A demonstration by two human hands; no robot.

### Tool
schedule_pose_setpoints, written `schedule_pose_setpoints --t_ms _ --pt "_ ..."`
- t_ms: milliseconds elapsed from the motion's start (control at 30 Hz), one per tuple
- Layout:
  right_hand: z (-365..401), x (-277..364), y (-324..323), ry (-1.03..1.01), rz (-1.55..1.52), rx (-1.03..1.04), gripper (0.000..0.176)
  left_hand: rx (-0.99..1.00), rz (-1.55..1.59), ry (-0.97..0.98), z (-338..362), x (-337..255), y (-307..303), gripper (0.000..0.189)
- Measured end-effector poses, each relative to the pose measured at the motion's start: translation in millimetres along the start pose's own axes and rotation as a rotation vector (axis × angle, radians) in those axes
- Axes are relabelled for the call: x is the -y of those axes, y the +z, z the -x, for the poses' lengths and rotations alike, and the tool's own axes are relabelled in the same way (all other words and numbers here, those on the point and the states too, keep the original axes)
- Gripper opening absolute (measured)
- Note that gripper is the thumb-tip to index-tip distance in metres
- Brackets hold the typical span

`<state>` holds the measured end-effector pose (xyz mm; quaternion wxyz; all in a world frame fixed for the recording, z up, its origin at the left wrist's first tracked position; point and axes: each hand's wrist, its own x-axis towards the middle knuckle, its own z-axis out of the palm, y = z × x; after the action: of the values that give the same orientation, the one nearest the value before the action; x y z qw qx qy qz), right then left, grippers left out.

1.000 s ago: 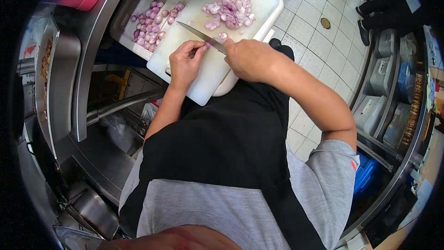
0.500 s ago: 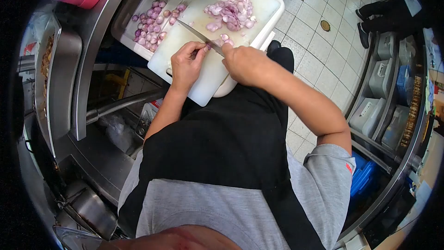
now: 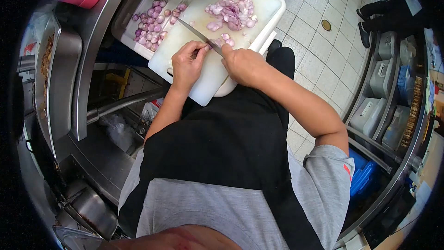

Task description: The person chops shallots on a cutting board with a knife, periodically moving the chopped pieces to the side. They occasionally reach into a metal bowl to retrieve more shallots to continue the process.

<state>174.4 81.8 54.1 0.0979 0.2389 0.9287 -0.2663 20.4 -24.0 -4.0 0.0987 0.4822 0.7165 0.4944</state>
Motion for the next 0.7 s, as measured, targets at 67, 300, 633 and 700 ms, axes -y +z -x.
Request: schedule_pose_setpoints --t_ms 67,300,633,700 --pt "-10.1 -8.8 11.6 -0.033 -0.078 -0.092 0.031 -0.006 0.016 0.001 -0.7 0.3 0.9 0.006" --pt "8.7 9.7 -54.3 -0.044 0.027 0.114 0.030 -0.018 0.029 0.018 1.2 3.4 1.4 0.005" --pt "-9.5 -0.1 12.0 0.004 -0.060 -0.063 0.032 -0.019 0.014 -0.001 0.6 1.1 1.8 0.006" --pt "-16.0 -7.9 12.6 -0.031 -0.054 -0.073 0.032 -0.019 -0.001 0.010 1.1 0.7 0.8 0.006"
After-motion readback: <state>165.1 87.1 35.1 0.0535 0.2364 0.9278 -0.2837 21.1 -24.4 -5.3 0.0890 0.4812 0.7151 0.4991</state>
